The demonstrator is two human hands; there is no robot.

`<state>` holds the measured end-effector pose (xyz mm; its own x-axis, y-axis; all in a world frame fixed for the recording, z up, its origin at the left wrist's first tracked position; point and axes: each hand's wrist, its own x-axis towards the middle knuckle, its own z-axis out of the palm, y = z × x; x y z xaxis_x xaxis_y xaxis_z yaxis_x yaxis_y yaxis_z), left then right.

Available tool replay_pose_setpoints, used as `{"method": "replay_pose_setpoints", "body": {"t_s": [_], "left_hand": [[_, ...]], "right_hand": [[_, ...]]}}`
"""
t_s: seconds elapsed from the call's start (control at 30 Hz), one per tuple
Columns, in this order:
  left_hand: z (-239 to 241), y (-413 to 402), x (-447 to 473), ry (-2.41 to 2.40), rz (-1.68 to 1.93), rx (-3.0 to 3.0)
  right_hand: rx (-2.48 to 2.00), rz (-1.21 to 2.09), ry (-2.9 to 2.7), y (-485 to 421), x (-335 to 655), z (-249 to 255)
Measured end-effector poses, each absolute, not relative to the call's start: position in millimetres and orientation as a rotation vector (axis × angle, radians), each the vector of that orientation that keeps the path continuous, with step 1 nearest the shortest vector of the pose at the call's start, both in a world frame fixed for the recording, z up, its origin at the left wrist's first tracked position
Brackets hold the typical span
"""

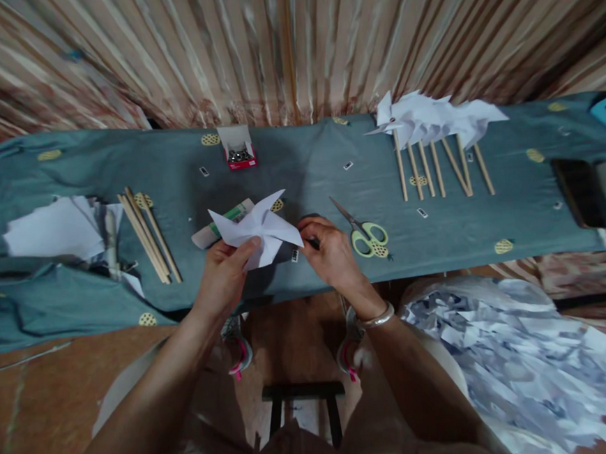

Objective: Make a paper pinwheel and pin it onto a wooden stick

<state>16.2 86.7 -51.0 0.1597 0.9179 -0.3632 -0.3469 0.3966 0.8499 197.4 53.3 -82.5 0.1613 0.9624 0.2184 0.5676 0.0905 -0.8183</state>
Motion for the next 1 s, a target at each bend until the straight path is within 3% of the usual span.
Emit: {"method": "replay_pose_setpoints", "body": {"t_s": [0.17, 0.33, 1.0], "left_hand": [[-51, 86, 18, 1.006, 1.037, 0.721], [-50, 83, 20, 0.995, 0.994, 0.782], [-50, 77, 21, 0.954, 0.967, 0.831]], "right_hand": [[-1.505, 0.54, -1.244, 47, 213, -57], [-1.374, 0.672, -1.396, 29, 197, -29], [-1.41, 0.616, -1.475, 38, 180, -43]]}}
